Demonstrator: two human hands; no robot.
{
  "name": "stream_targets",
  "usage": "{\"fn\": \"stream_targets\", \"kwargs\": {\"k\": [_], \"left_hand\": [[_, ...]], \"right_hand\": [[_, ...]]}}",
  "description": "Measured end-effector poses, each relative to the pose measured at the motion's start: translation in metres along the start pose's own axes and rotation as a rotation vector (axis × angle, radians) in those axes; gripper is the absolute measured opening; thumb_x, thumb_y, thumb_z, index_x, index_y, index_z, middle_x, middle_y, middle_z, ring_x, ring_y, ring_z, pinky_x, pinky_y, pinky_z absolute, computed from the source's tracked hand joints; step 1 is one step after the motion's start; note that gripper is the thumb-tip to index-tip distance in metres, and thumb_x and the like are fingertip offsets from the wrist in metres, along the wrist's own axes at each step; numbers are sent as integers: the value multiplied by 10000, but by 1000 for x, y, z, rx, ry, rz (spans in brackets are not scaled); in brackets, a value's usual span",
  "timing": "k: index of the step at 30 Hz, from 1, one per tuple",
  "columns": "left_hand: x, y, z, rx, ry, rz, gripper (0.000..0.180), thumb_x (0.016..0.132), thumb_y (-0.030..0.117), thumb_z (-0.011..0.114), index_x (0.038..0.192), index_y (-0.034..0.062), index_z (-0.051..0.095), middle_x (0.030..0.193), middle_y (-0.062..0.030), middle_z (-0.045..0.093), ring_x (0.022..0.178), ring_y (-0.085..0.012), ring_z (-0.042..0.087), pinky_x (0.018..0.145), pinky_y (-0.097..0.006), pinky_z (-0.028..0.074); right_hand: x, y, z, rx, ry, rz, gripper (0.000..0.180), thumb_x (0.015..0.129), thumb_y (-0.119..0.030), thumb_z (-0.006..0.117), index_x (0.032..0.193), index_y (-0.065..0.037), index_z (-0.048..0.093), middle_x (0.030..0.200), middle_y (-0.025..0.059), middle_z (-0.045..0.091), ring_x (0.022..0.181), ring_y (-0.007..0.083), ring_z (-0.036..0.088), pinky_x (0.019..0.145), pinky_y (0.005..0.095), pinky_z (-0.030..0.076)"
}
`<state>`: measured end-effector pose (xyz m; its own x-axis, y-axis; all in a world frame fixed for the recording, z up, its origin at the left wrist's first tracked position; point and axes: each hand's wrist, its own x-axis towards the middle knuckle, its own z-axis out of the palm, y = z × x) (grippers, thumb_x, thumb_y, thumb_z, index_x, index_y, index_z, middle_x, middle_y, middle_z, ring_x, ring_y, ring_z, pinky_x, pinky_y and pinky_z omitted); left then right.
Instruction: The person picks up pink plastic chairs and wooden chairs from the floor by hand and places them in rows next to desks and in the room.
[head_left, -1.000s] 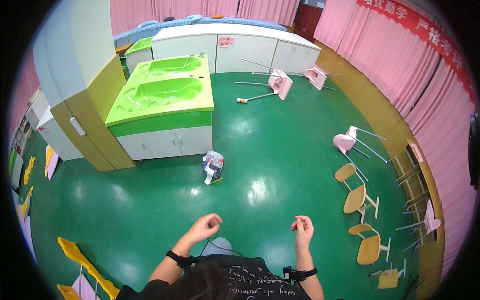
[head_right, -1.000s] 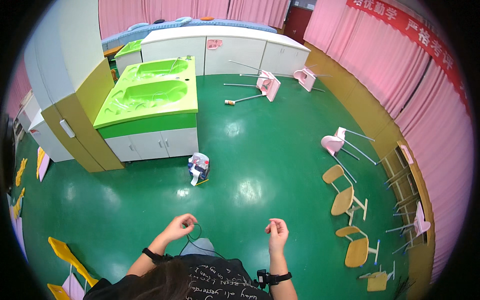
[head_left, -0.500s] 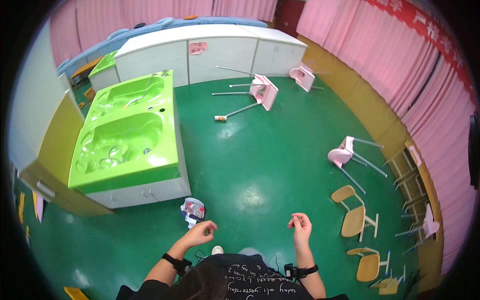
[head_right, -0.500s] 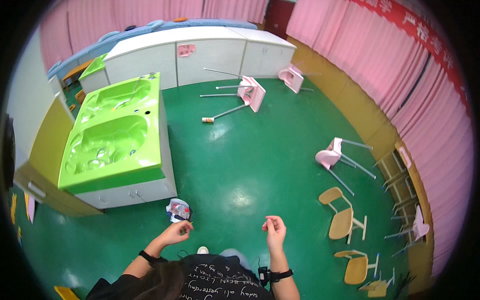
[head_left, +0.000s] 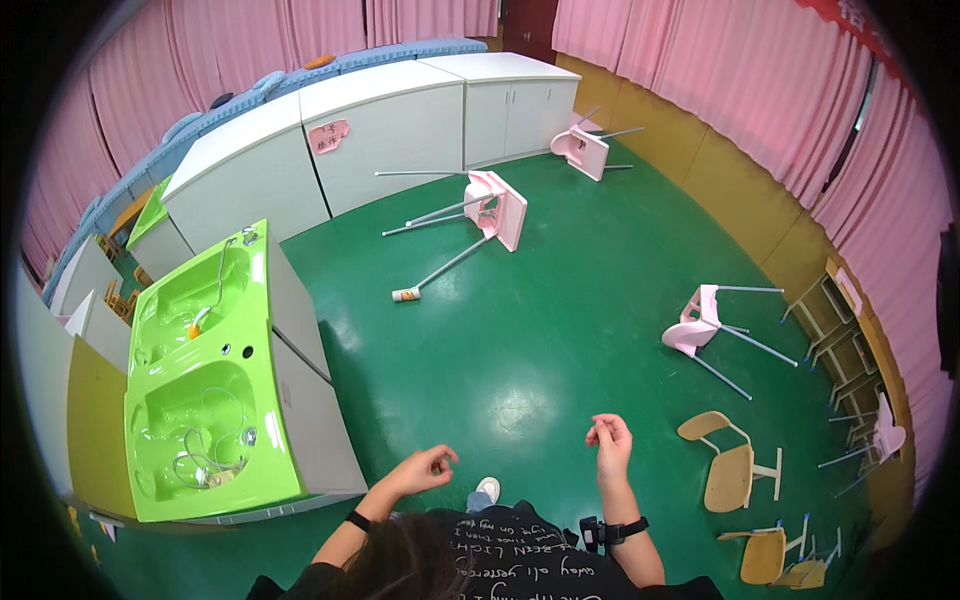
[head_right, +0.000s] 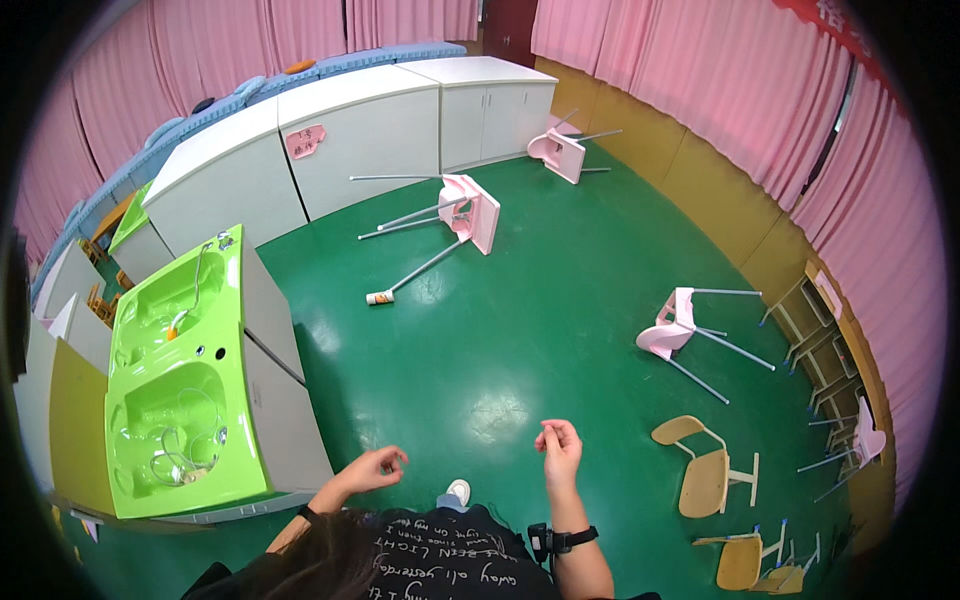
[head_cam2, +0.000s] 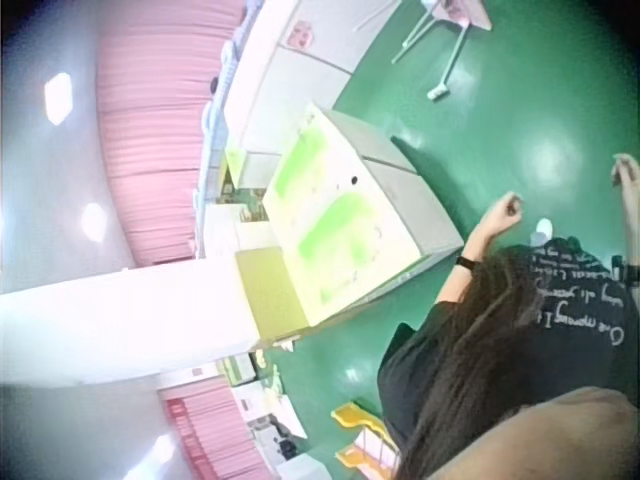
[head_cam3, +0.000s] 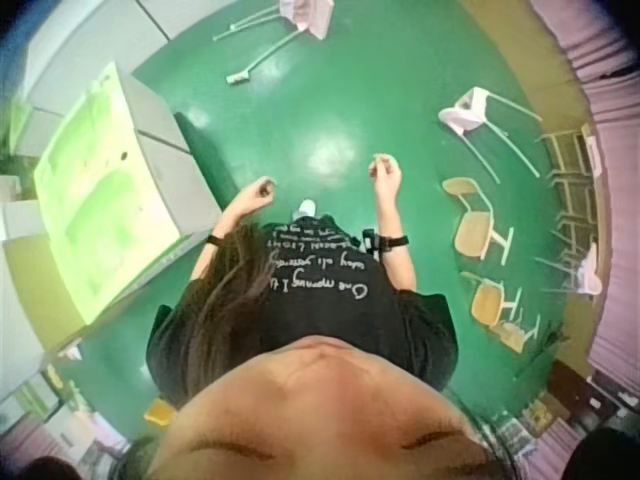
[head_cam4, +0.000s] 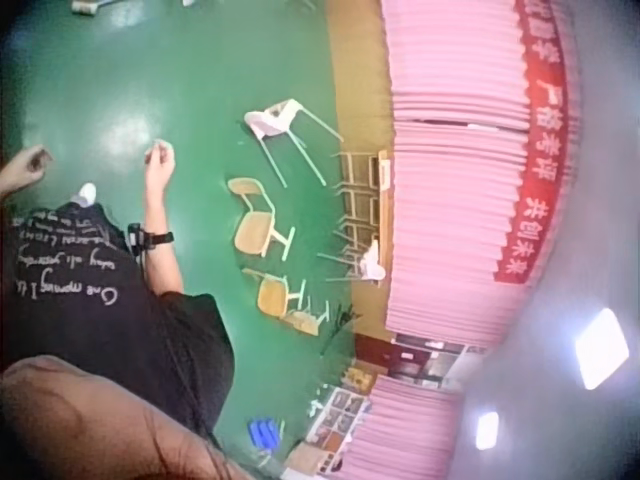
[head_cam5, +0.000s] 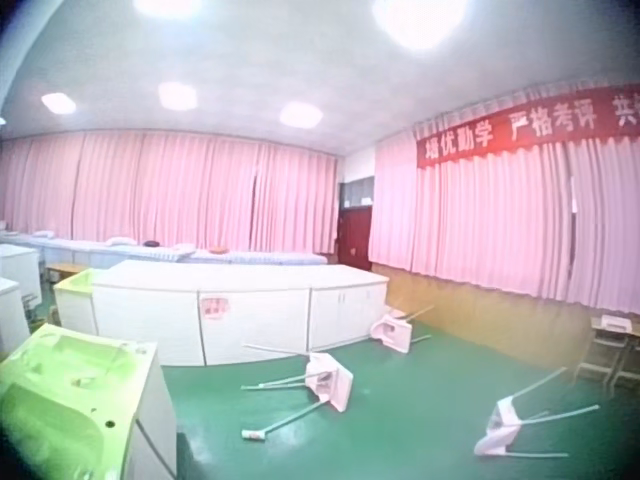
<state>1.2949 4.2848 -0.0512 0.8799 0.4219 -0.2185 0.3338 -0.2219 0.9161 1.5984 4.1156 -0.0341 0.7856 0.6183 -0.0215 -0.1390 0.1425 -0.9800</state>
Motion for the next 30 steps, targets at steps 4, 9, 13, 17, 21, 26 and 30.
{"fn": "stream_targets", "kwargs": {"k": [4,9,13,17,21,26,30], "left_hand": [[95,16,-59,33,123,18,238,734,76,548,970,59,533,683,-13,529,642,-112,504,597,-256,418],[202,-3,-112,-44,186,-20,234,714,49,557,947,49,533,729,-8,521,683,-102,501,605,-246,414],[308,-29,-163,-77,161,-74,174,740,44,551,914,40,544,678,7,500,624,-84,466,567,-233,398],[433,-32,-198,-101,222,-77,113,759,44,526,865,23,561,657,0,506,598,-79,456,548,-235,392],[568,-1,-236,-12,232,-29,141,773,73,492,884,14,558,691,-52,557,607,-115,514,547,-266,416],[715,34,-266,-1,44,61,152,785,70,482,909,13,547,720,-47,557,662,-124,529,586,-263,432],[823,29,-282,-60,15,60,162,772,64,478,906,20,558,704,-73,559,662,-165,539,637,-284,440]], "right_hand": [[100,-8,22,-26,-79,19,78,865,-65,493,865,-22,558,625,23,541,553,84,499,514,206,398],[211,16,26,-54,-73,101,79,863,-81,504,860,-24,560,626,33,542,551,98,507,516,215,412],[319,40,25,-65,24,133,84,861,-73,496,847,-24,562,627,29,547,554,92,508,518,215,412],[432,41,37,-102,77,167,83,861,-73,497,850,-23,562,626,31,546,553,92,508,513,216,411],[551,19,60,-142,13,83,83,860,-73,501,856,-21,565,624,32,545,558,94,513,516,214,414],[679,17,58,-162,4,107,84,861,-81,504,863,-31,572,638,28,559,565,94,523,530,209,424],[796,31,43,-164,39,134,95,866,-94,499,862,-27,566,631,31,553,555,90,514,509,207,414]]}}
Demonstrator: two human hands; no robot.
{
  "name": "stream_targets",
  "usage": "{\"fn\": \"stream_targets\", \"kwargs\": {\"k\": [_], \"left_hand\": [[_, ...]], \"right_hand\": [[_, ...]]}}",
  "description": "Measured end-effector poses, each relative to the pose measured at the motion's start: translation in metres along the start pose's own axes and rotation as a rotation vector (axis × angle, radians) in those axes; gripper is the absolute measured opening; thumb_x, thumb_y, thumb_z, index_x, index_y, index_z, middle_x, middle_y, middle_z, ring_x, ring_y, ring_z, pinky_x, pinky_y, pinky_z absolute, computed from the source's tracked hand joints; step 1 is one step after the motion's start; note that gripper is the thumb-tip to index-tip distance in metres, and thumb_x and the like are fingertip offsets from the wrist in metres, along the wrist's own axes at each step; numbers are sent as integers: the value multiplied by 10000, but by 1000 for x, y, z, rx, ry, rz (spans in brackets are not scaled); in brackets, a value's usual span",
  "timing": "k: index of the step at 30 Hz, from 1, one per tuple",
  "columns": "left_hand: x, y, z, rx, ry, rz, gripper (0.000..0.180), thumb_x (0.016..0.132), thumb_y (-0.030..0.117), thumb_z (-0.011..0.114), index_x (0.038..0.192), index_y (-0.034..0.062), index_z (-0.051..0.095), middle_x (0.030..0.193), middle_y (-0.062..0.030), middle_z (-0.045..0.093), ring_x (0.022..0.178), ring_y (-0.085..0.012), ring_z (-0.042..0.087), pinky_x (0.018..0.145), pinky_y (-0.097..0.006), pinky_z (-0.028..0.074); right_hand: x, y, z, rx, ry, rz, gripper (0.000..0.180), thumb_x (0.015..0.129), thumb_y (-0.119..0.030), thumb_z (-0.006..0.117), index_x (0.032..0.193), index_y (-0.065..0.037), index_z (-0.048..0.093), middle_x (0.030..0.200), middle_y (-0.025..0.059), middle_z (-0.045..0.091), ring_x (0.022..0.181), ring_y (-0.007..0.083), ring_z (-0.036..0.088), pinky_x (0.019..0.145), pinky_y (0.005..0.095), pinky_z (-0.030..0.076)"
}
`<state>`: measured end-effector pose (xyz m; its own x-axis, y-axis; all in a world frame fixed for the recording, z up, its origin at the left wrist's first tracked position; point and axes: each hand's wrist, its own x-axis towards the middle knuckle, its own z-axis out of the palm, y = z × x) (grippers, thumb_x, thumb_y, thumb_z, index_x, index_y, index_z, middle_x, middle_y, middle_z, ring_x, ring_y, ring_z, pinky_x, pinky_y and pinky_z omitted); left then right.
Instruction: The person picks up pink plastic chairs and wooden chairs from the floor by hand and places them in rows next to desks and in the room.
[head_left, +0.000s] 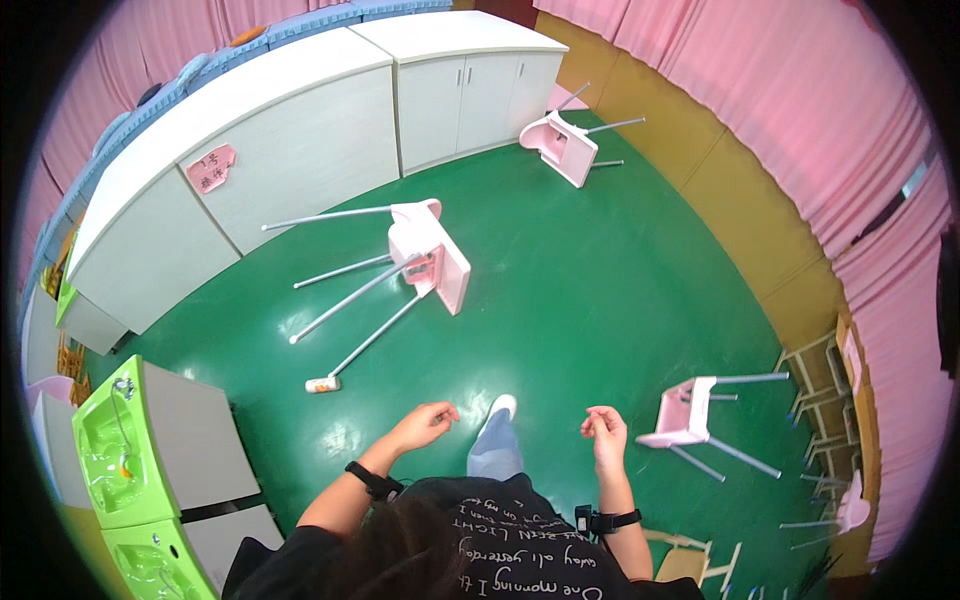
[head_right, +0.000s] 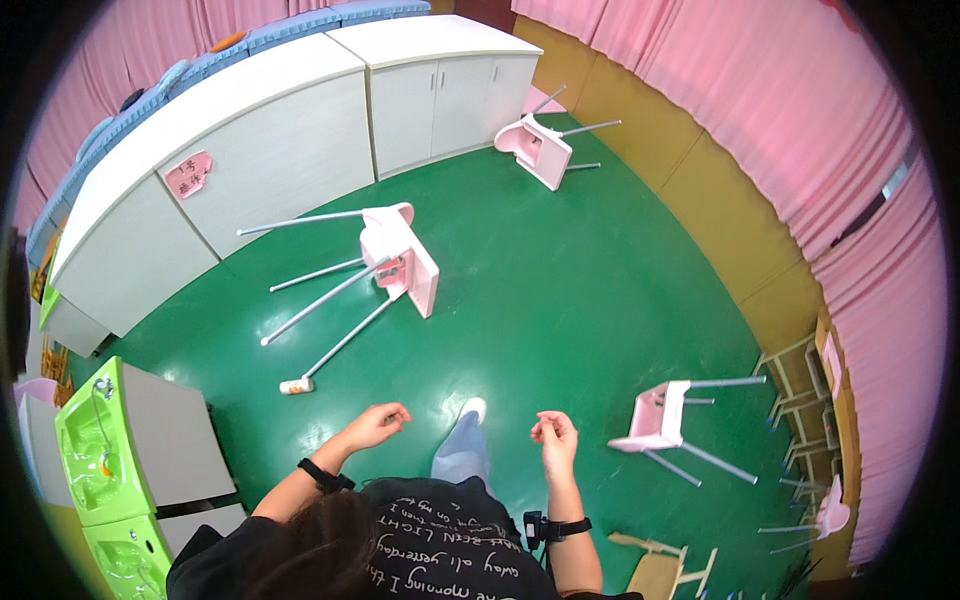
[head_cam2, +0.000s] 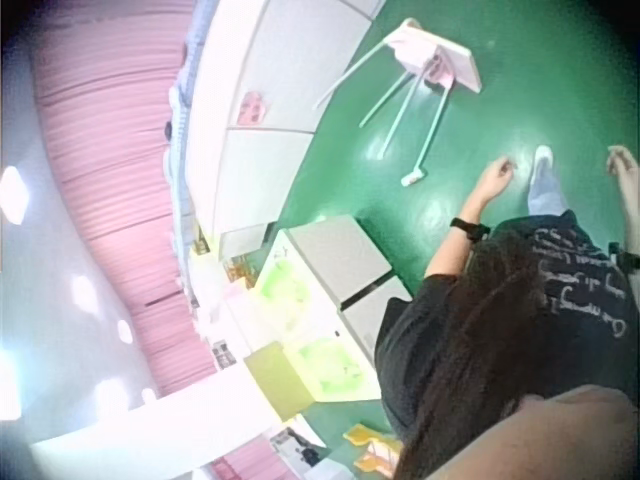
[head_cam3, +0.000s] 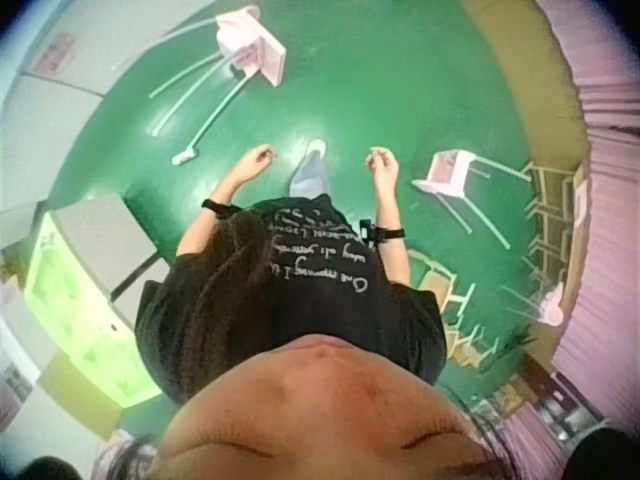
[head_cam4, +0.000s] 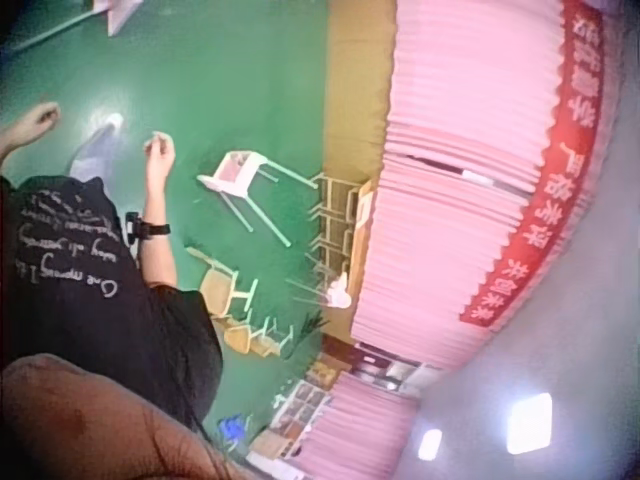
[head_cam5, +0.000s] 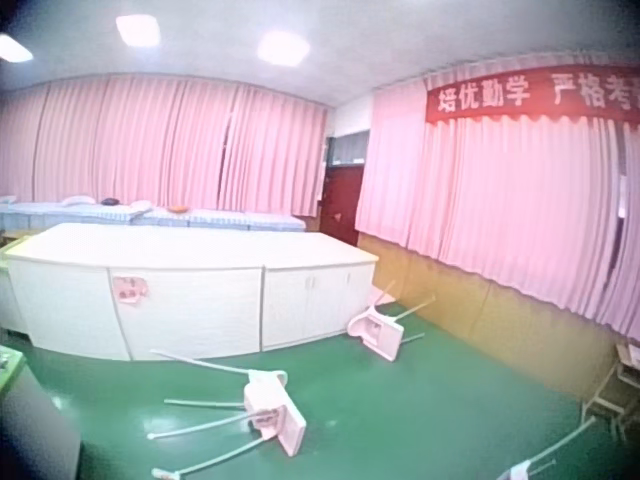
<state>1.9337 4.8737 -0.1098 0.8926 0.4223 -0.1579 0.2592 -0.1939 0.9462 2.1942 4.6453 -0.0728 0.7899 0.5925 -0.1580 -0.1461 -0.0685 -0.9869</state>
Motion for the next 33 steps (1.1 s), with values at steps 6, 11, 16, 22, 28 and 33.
{"fn": "stream_targets", "kwargs": {"k": [6,11,16,22,28,33], "left_hand": [[147,-37,-43,-118,50,-135,185,762,35,476,935,11,535,699,-34,556,658,-111,524,615,-258,427],[252,-65,-97,-395,179,-186,171,779,39,447,923,26,537,700,-11,549,662,-98,527,572,-231,418],[370,-116,-160,-578,345,-405,161,796,95,451,917,76,555,746,-15,576,687,-106,554,547,-226,412],[515,-247,-228,-594,470,-635,182,779,124,484,928,70,574,732,-33,590,648,-127,561,536,-253,429],[637,-395,-265,-613,457,-910,284,761,99,521,1040,52,551,829,-83,605,716,-207,578,617,-377,471],[704,-493,-281,-29,581,-866,587,658,58,579,1192,-96,391,1078,-231,535,1003,-323,529,845,-361,430]], "right_hand": [[185,-27,8,-36,-5,19,103,867,-101,495,856,-30,568,618,28,548,543,88,504,489,205,392],[309,-49,63,-92,-135,64,103,867,-83,482,852,-25,566,614,26,544,537,90,500,478,213,383],[415,-58,118,-113,-221,110,97,869,-80,480,871,-35,566,627,24,548,553,88,510,515,208,419],[518,-42,170,-190,-176,219,84,865,-75,483,872,-33,555,635,18,554,562,81,505,522,213,413],[595,-31,181,-237,-54,370,96,849,-55,472,887,-26,555,681,34,573,604,99,537,561,220,436],[621,11,179,-214,41,441,130,836,-31,459,920,-28,560,713,41,584,644,110,553,582,232,450]]}}
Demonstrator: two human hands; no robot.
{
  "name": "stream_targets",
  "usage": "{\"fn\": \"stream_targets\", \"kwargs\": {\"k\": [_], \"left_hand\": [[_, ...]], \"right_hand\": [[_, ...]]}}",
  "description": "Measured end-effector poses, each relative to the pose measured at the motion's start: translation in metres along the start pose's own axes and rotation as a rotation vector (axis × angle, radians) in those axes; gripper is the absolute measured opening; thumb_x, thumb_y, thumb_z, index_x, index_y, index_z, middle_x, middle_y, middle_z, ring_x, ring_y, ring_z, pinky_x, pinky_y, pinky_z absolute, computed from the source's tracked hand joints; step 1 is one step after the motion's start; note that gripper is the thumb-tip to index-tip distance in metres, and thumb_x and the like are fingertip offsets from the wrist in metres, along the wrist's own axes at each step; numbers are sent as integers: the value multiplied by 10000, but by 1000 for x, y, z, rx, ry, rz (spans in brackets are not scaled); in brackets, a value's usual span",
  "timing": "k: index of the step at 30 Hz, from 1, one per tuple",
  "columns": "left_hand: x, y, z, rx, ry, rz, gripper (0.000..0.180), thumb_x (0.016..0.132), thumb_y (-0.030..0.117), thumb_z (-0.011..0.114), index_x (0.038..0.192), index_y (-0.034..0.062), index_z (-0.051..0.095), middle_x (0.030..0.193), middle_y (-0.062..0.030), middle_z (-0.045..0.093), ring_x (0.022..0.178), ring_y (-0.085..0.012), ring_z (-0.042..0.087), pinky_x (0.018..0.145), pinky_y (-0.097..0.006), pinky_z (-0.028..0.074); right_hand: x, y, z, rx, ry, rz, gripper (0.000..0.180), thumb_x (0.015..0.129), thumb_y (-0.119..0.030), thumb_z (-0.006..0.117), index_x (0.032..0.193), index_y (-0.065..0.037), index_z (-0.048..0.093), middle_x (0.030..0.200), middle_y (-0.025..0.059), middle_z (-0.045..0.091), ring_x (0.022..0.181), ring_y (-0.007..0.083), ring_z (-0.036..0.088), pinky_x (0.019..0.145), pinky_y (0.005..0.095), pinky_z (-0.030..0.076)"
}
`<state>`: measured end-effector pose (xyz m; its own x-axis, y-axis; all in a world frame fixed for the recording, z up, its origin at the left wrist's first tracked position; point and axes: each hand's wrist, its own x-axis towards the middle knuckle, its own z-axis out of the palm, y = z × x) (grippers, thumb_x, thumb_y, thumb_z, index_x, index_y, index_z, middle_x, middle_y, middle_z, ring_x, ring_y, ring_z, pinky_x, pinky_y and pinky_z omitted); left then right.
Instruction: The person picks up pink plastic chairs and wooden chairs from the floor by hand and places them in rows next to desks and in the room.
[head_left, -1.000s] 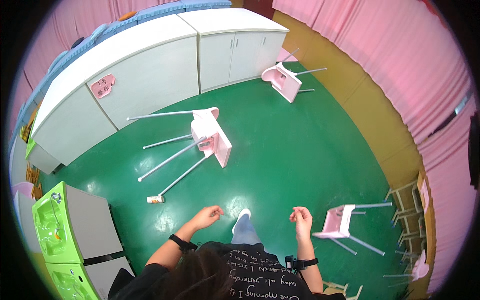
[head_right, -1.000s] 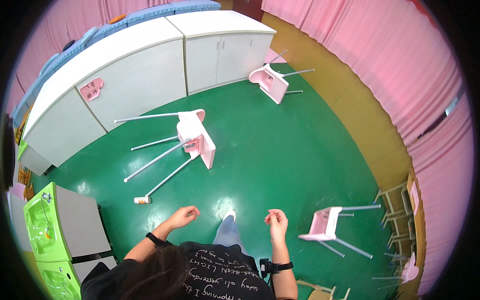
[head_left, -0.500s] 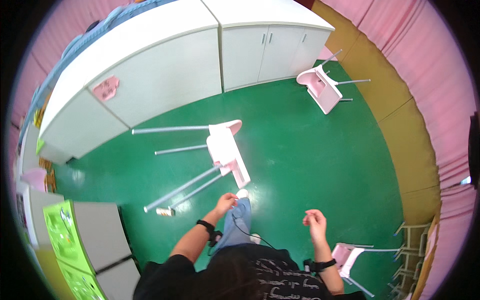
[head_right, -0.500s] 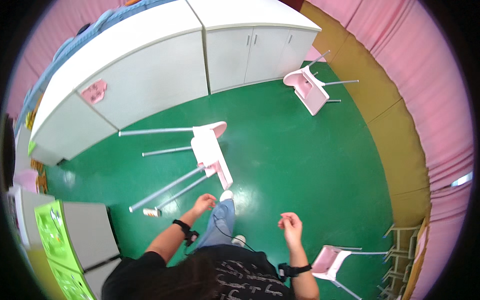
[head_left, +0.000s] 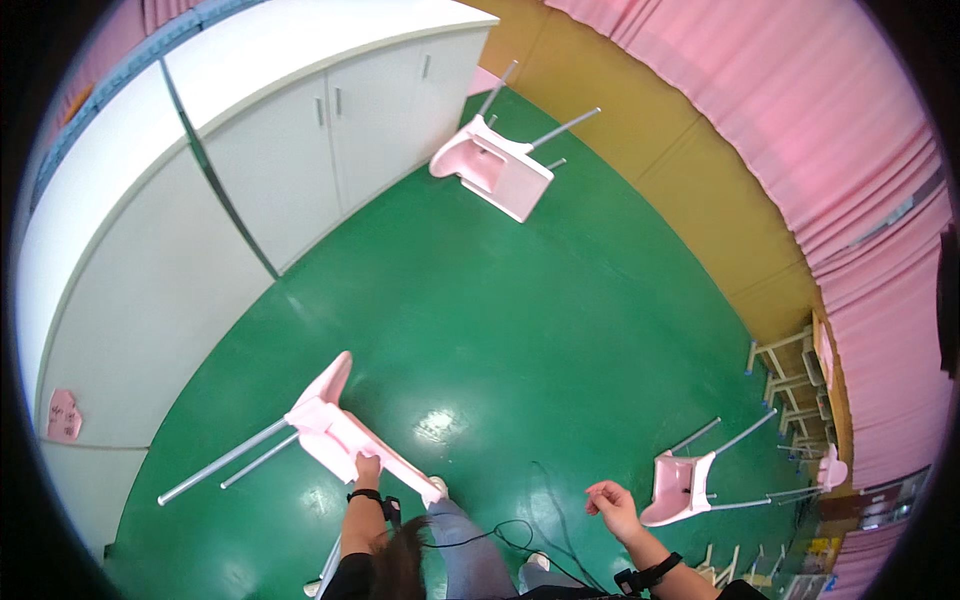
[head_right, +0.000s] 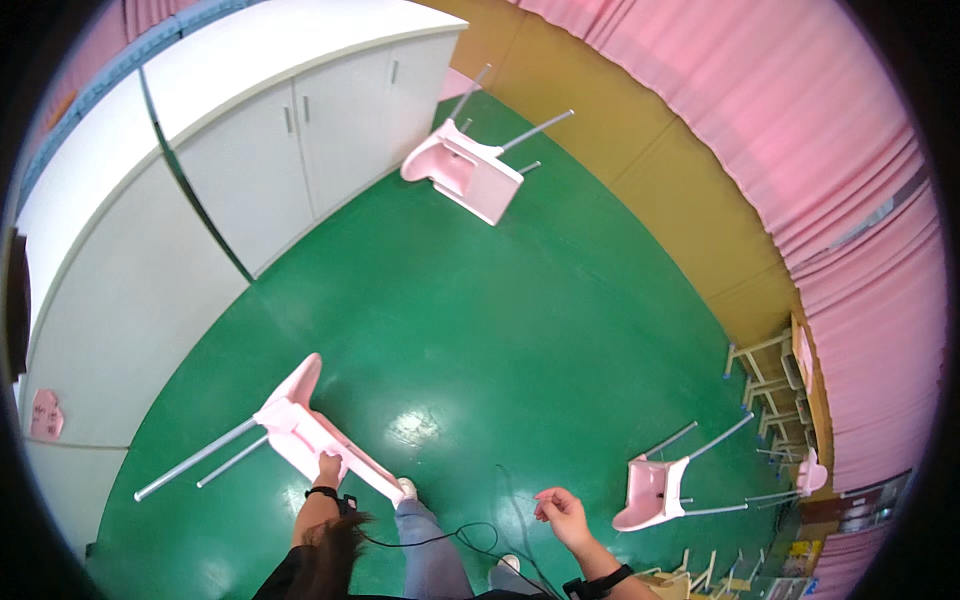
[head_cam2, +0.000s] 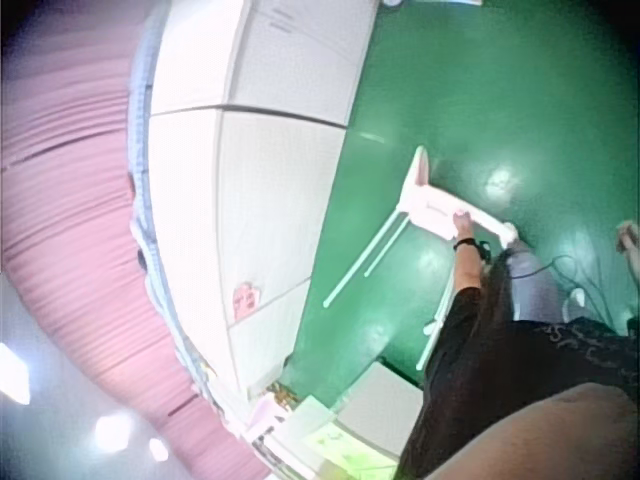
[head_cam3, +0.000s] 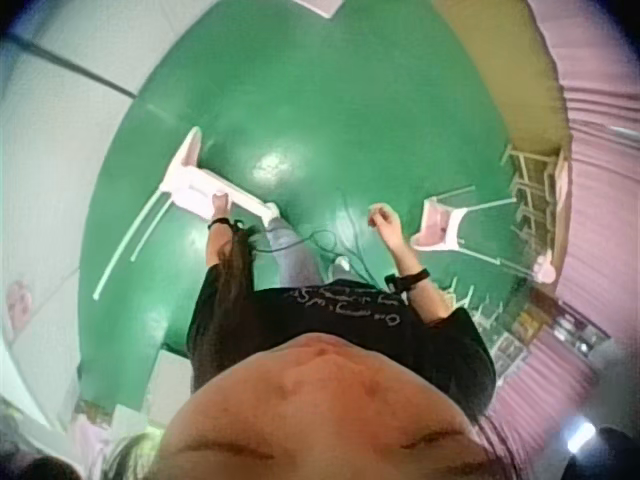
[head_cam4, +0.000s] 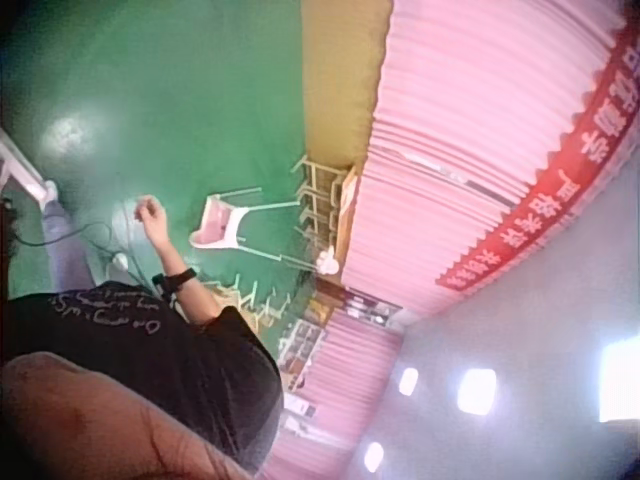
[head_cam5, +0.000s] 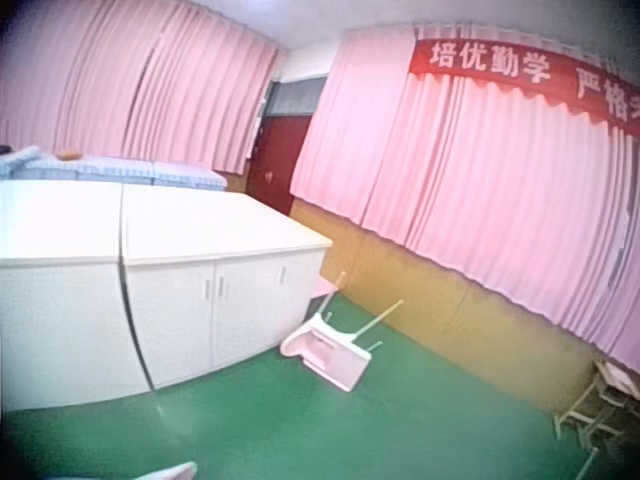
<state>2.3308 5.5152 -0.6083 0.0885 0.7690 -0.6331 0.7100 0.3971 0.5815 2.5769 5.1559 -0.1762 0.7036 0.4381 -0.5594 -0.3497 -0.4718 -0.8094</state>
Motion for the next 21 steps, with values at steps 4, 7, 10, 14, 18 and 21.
{"fn": "stream_targets", "kwargs": {"k": [4,7,10,14,18,21], "left_hand": [[29,8,9,-183,-123,-203,590,683,83,598,1184,-86,336,1063,-211,513,981,-316,513,836,-377,426],[24,28,29,-367,-26,-232,564,709,109,609,1171,-77,343,1077,-209,503,967,-312,511,824,-387,426],[25,31,19,-357,54,-291,577,740,206,644,1141,-97,362,1052,-201,514,928,-293,524,795,-376,432],[8,52,-10,-276,-144,-285,661,725,332,689,1096,-127,391,963,-189,536,792,-267,547,637,-362,469],[-21,62,-45,-108,-26,-238,607,693,361,715,977,-129,496,914,-199,580,733,-265,571,591,-373,474],[-52,87,-58,168,137,-128,553,664,361,722,875,-123,557,844,-233,613,777,-326,599,705,-398,465]], "right_hand": [[21,20,11,9,-25,46,116,854,-44,466,923,-27,557,724,38,578,659,112,550,598,231,447],[34,25,10,-1,4,61,110,865,-61,472,929,-30,556,735,34,576,668,107,546,611,227,440],[42,21,16,12,-1,73,109,870,-64,470,930,-32,556,740,31,574,675,101,541,615,226,434],[43,18,12,60,-1,57,109,871,-64,469,928,-32,556,735,31,574,672,99,539,615,227,434],[38,3,6,46,-22,36,111,862,-47,467,926,-34,557,730,28,575,668,97,539,613,226,432],[35,-2,-5,77,2,2,112,854,-32,463,918,-33,555,726,29,576,656,96,537,601,225,428]]}}
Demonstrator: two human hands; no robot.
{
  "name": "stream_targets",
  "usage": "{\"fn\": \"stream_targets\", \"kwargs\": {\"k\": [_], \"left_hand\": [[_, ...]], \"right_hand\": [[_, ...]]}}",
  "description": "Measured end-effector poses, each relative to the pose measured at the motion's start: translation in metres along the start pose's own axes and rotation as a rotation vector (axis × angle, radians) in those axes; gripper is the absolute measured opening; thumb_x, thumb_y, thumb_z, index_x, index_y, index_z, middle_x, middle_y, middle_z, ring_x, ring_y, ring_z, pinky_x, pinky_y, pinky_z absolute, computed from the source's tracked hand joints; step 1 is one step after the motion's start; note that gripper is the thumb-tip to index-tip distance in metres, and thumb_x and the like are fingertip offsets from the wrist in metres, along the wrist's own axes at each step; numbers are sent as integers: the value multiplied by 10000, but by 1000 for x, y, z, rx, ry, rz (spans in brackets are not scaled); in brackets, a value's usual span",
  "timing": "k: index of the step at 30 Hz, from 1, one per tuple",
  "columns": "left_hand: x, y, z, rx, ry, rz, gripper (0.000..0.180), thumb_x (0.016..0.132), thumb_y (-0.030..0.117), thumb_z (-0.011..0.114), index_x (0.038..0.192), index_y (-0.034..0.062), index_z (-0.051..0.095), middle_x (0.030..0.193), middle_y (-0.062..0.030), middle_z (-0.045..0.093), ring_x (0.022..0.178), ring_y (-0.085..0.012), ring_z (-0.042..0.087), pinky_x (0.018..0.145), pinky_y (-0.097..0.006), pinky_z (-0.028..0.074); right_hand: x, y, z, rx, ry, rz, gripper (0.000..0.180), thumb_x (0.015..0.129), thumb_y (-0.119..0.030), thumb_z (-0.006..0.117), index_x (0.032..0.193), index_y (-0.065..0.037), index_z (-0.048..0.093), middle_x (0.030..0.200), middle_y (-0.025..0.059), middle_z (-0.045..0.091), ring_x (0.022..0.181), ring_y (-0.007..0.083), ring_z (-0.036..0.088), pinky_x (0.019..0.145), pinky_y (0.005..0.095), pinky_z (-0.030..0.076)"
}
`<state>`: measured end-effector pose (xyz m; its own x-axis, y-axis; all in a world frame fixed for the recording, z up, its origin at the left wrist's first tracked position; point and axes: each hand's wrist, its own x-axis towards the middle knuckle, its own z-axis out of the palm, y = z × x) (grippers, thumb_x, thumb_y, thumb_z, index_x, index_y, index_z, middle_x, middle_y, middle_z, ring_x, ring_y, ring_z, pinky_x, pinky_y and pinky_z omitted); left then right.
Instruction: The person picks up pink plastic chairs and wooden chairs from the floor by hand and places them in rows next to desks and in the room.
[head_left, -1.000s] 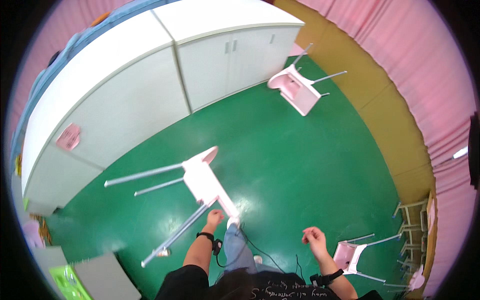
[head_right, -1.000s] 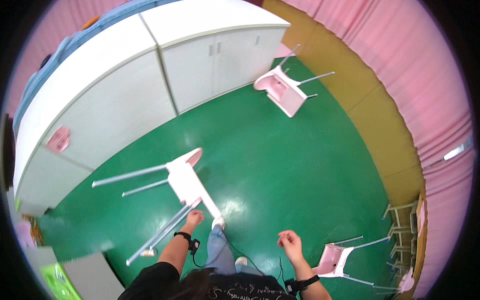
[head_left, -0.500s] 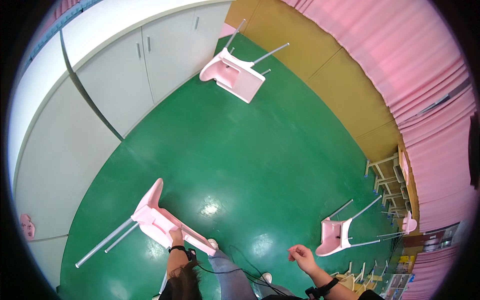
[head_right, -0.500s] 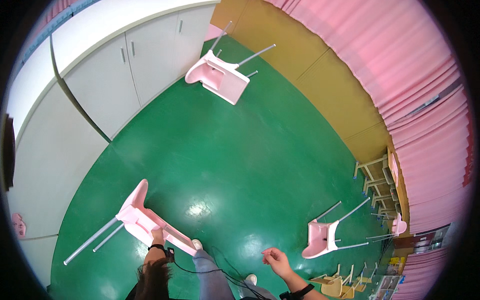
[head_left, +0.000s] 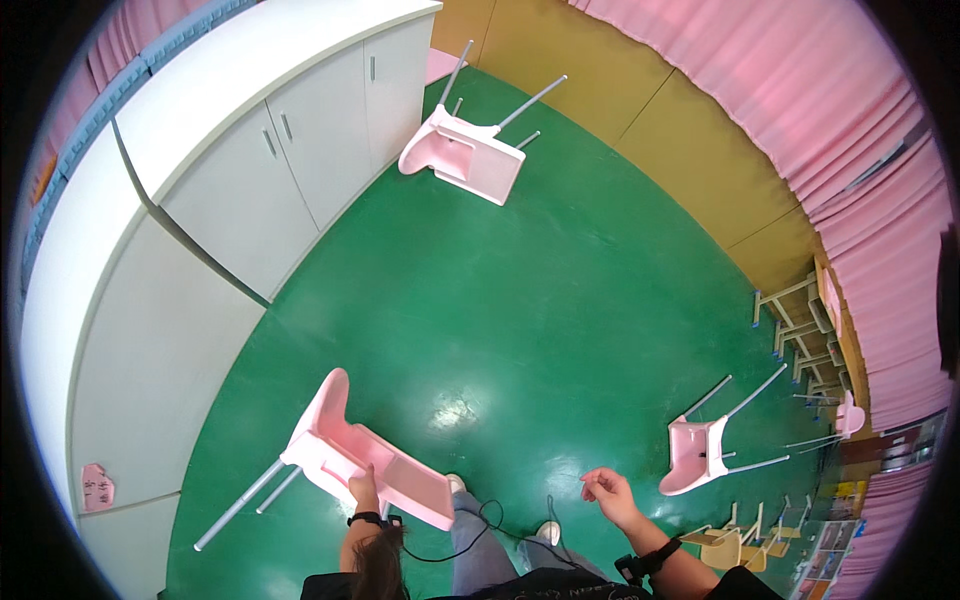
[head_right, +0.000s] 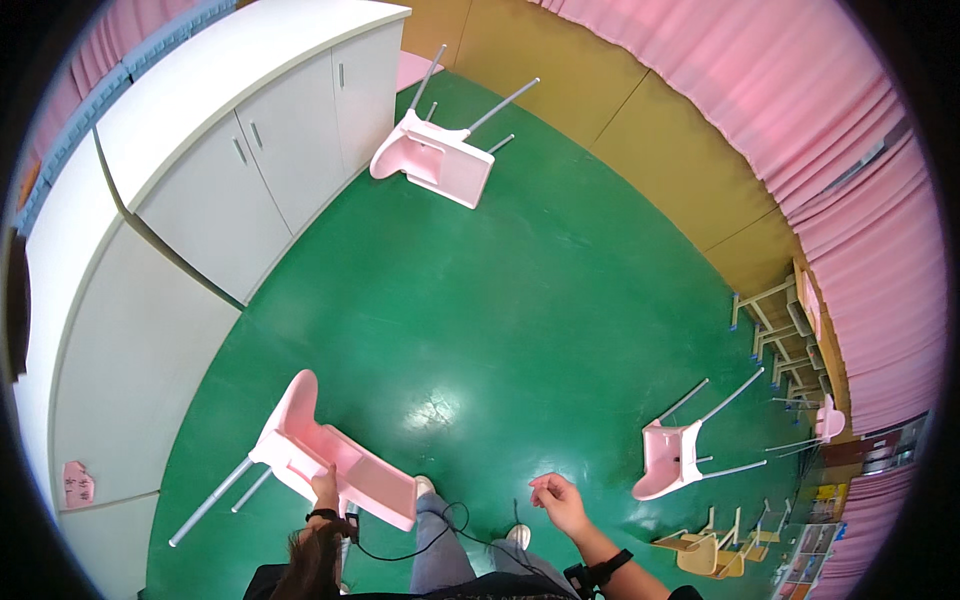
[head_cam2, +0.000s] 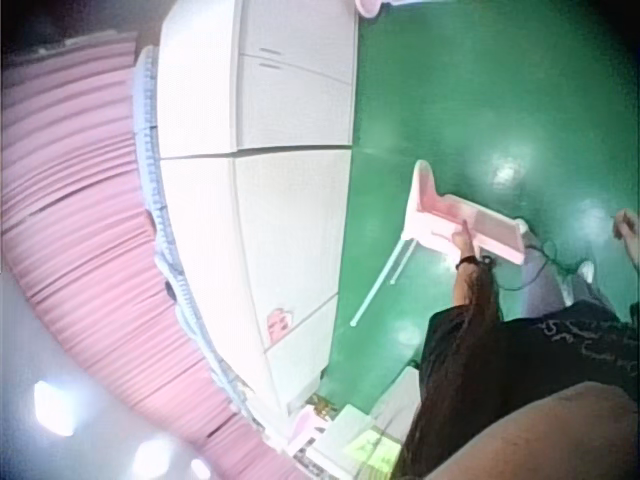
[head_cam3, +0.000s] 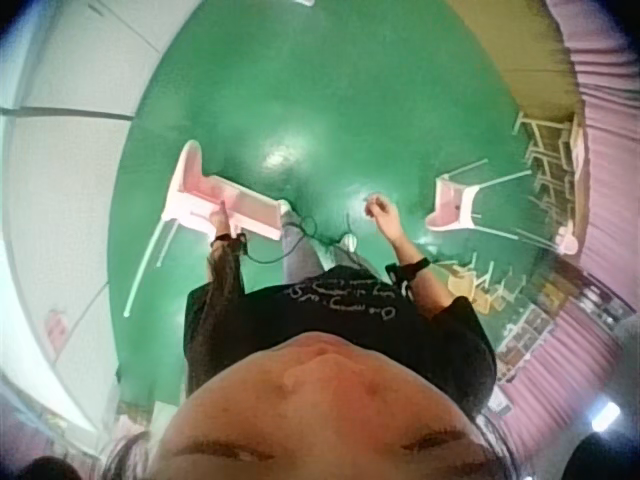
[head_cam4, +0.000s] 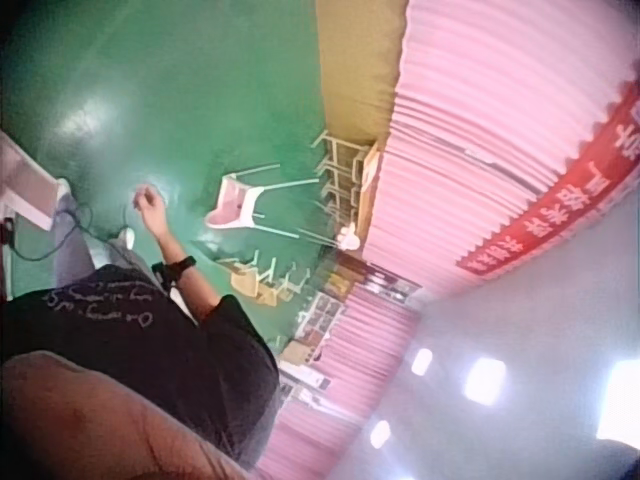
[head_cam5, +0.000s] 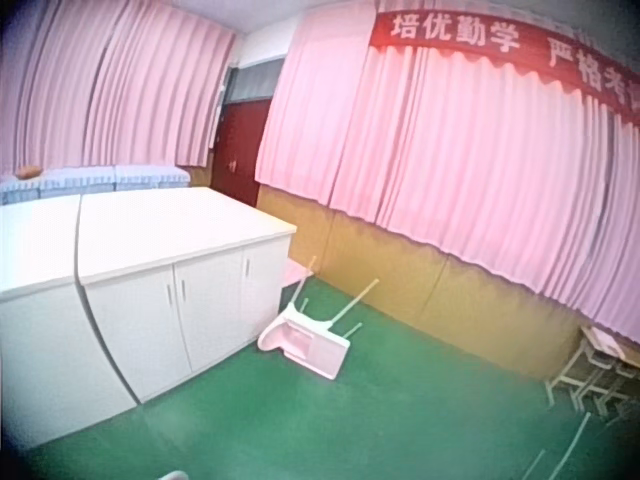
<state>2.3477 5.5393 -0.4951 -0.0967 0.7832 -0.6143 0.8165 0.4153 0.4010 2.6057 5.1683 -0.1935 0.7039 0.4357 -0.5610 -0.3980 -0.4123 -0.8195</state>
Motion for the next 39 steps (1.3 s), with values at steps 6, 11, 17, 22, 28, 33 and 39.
{"fn": "stream_targets", "kwargs": {"k": [6,11,17,22,28,33,39], "left_hand": [[-55,21,-87,-60,119,214,429,659,252,688,861,-110,579,819,-236,617,717,-321,605,673,-398,463],[-129,93,-128,-195,92,242,384,666,259,641,634,-117,571,570,-161,576,532,-246,551,539,-386,422],[-271,186,-156,-438,-214,327,249,681,174,629,569,-16,514,509,-45,487,382,-119,410,355,-285,298],[-362,231,-150,-517,-477,396,183,741,120,582,803,-50,553,658,-65,572,461,-115,520,365,-219,386],[-481,294,-155,-443,-751,531,200,766,104,549,893,-50,550,750,-88,614,569,-130,603,497,-223,520],[-524,336,-106,-202,-752,655,144,755,157,582,816,26,582,660,-1,561,492,-68,497,428,-195,406],[-554,382,-36,-73,-818,708,135,755,161,578,794,31,581,648,1,563,491,-68,488,432,-200,370]], "right_hand": [[-24,-39,-11,132,-6,-74,107,846,-19,465,916,-21,547,711,30,568,645,95,533,594,222,430],[-42,-54,-46,158,34,-191,96,873,-78,474,881,-29,556,661,20,561,597,89,524,555,221,422],[-39,-61,-108,193,54,-244,103,869,-81,474,891,-27,559,671,9,561,613,82,519,570,212,412],[11,-24,-177,50,214,-307,201,803,-141,567,961,-18,555,791,61,597,729,149,557,653,263,446],[9,-35,-268,-183,406,-121,656,732,-377,665,1204,16,434,1204,220,464,1069,280,486,895,354,396],[-8,-35,-325,96,25,54,544,782,-316,640,1110,90,488,1006,161,596,879,198,590,774,296,471],[-27,-1,-368,153,192,-46,546,781,-305,651,1118,93,488,1050,166,580,919,202,571,800,299,455]]}}
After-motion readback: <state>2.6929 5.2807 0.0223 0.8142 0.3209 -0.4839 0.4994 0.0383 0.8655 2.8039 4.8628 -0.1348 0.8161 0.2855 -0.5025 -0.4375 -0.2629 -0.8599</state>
